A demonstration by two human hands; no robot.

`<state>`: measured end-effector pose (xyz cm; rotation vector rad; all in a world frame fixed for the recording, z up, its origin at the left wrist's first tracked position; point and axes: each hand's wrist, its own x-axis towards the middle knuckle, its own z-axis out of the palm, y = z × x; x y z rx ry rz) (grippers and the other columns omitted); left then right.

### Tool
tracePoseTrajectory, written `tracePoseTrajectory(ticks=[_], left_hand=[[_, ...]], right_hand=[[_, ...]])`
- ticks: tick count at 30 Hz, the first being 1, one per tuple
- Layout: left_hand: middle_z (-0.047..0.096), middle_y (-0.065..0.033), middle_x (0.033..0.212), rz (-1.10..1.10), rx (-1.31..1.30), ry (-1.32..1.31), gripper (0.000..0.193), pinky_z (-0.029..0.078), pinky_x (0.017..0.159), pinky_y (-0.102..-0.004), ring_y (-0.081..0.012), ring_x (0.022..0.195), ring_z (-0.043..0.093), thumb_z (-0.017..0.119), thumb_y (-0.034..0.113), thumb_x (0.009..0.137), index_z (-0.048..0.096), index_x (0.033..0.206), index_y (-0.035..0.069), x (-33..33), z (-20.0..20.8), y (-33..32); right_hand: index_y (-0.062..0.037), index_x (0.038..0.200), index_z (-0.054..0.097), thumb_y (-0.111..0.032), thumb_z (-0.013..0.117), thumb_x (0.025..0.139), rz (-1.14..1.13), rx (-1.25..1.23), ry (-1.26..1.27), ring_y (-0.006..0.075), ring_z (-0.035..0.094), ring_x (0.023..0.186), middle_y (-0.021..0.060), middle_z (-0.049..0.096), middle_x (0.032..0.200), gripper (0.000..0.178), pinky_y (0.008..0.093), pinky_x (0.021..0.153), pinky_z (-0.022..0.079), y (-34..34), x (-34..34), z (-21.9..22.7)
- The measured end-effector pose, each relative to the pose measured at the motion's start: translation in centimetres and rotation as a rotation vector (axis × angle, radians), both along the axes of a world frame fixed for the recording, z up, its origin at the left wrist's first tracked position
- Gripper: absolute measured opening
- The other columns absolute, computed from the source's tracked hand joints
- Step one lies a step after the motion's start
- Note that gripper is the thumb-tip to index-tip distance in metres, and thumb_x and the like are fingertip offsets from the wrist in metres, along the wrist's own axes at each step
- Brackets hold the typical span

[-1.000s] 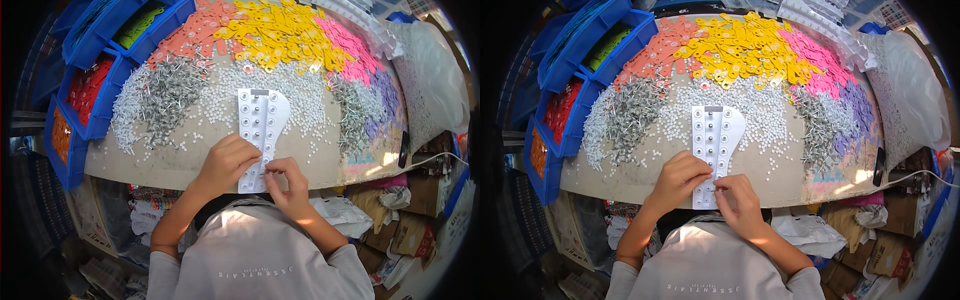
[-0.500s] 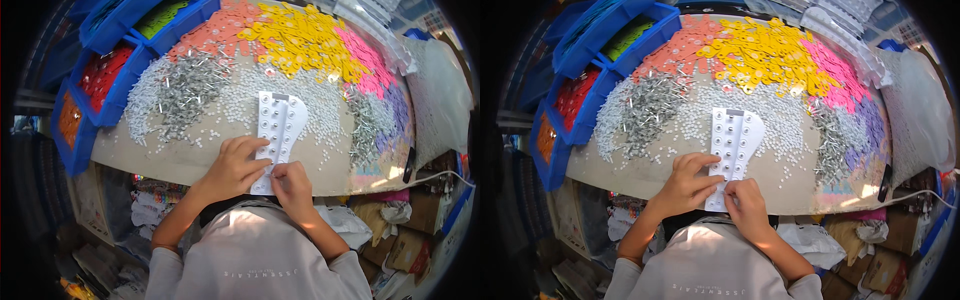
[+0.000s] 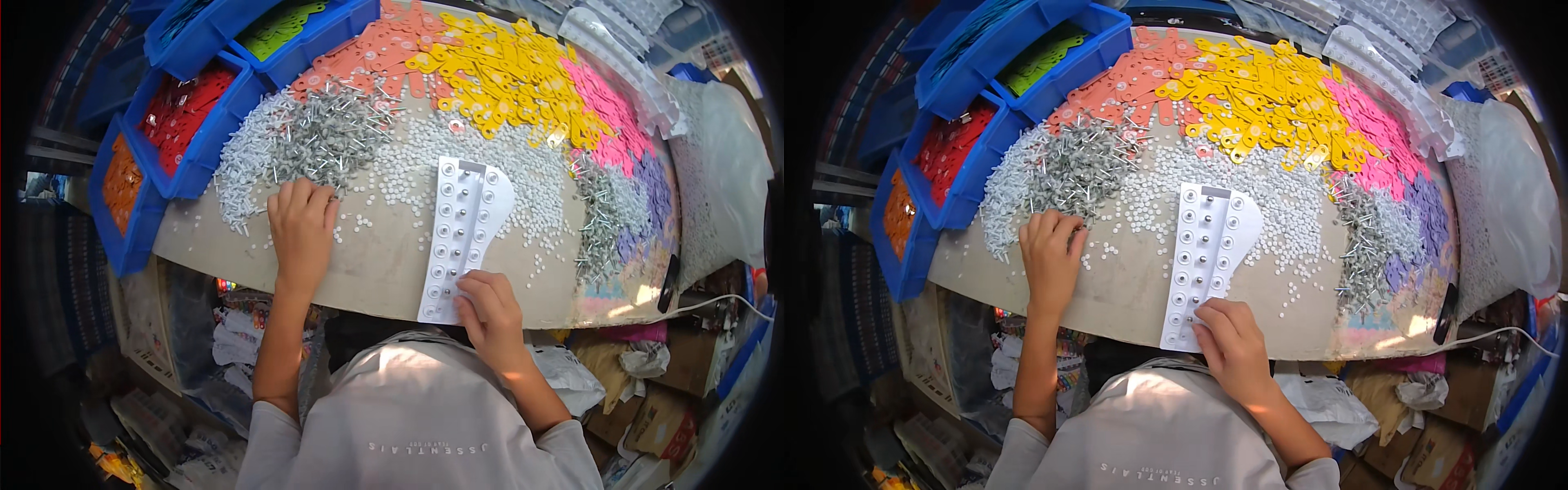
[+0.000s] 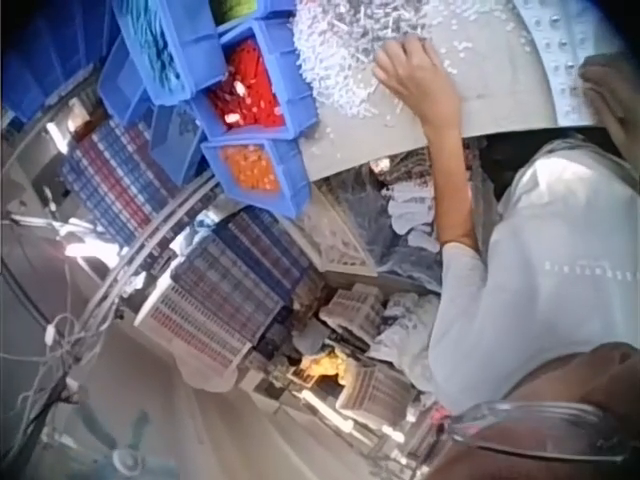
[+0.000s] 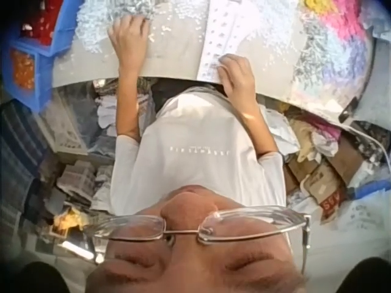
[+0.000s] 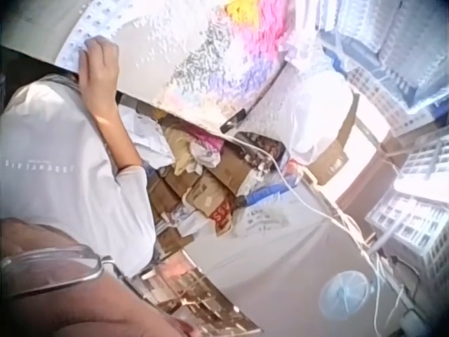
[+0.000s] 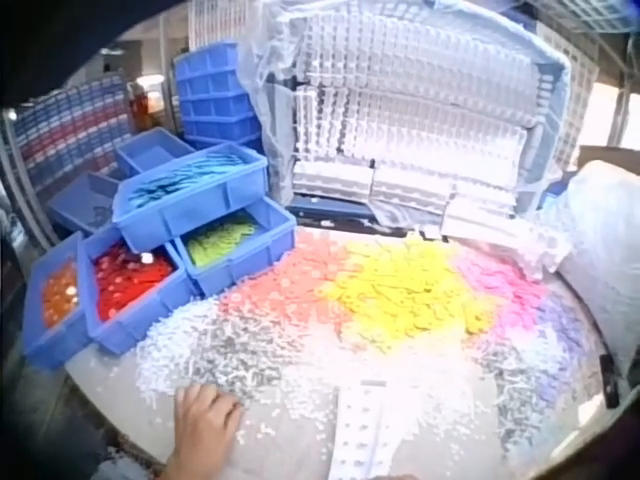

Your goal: Assembling a toy xylophone by placing metal pins into a plastic base and attaching colored plastic keys.

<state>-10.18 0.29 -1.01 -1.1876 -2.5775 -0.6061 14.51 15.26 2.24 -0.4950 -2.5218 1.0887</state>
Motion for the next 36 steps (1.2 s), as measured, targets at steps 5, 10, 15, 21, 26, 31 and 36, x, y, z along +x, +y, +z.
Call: tracePoseTrajectory(ticks=[5,10,15,21,26,31,36], left_hand=[[0.058,-0.0069,0.088,0.043,0.028,-0.063,0.012,0.041,0.081,-0.0407,-0.0272,0.087,0.056,0.072,0.005,0.079,0.063,0.087,0.007,0.2,-0.2,-0.3],[0.063,-0.006,0.086,0.109,0.298,-0.51,0.008,0.045,0.073,-0.0331,-0.0215,0.077,0.057,0.069,0.001,0.083,0.065,0.089,0.004,1.6,1.2,-1.9],[0.066,-0.004,0.085,-0.052,0.602,-0.94,0.006,0.045,0.067,-0.027,-0.016,0.076,0.056,0.07,-0.001,0.084,0.068,0.088,0.002,5.3,1.0,-2.1],[0.067,-0.0071,0.084,-0.462,0.493,-0.872,0.018,0.047,0.064,-0.0279,-0.0168,0.076,0.059,0.074,-0.011,0.075,0.071,0.088,0.0,9.4,3.2,-0.2],[0.069,-0.0074,0.084,-0.435,0.543,-0.855,0.02,0.048,0.065,-0.0308,-0.0213,0.076,0.061,0.076,-0.009,0.073,0.072,0.09,0.001,10.6,3.2,0.8],[0.068,-0.0071,0.085,-0.428,0.498,-0.702,0.02,0.048,0.072,-0.0347,-0.0252,0.08,0.061,0.079,-0.004,0.073,0.073,0.09,0.004,10.8,2.0,1.6],[0.062,-0.0029,0.101,-0.5,0.235,-0.474,0.019,0.036,0.091,-0.04,-0.0257,0.103,0.055,0.08,0.006,0.071,0.074,0.089,0.009,11.2,1.4,1.8]], right_hand=[[0.001,0.102,0.066,0.005,0.072,0.079,-0.028,0.022,0.061,0.0319,0.061,0.095,0.015,0.064,0.105,0.024,0.0384,0.08,0.051,-0.1,0.8,-1.2],[0.0011,0.104,0.065,0.009,0.07,0.078,-0.135,0.088,0.156,0.0328,0.061,0.094,0.0158,0.065,0.104,0.027,0.038,0.08,0.05,0.4,1.6,-2.7],[0.0012,0.102,0.065,0.011,0.067,0.079,-0.109,0.148,0.205,0.0301,0.062,0.092,0.016,0.065,0.1,0.025,0.0362,0.08,0.05,0.2,0.4,-0.2],[-0.0003,0.092,0.067,0.011,0.071,0.074,0.076,-0.244,0.219,0.0267,0.063,0.084,0.0092,0.067,0.088,0.021,0.0363,0.076,0.049,-0.8,-1.3,1.3],[0.0004,0.094,0.067,0.013,0.068,0.074,0.087,-0.289,0.189,0.0258,0.063,0.085,0.0097,0.068,0.091,0.023,0.0348,0.076,0.05,-0.6,-0.7,1.3],[-0.0002,0.103,0.068,0.015,0.057,0.079,-0.103,-0.125,0.098,0.0291,0.064,0.092,0.0126,0.068,0.1,0.03,0.0359,0.082,0.052,0.7,0.2,-0.4],[0.0,0.107,0.066,0.017,0.056,0.078,-0.047,-0.058,0.093,0.0319,0.062,0.097,0.013,0.068,0.102,0.036,0.0376,0.083,0.051,1.3,0.4,-1.3]])
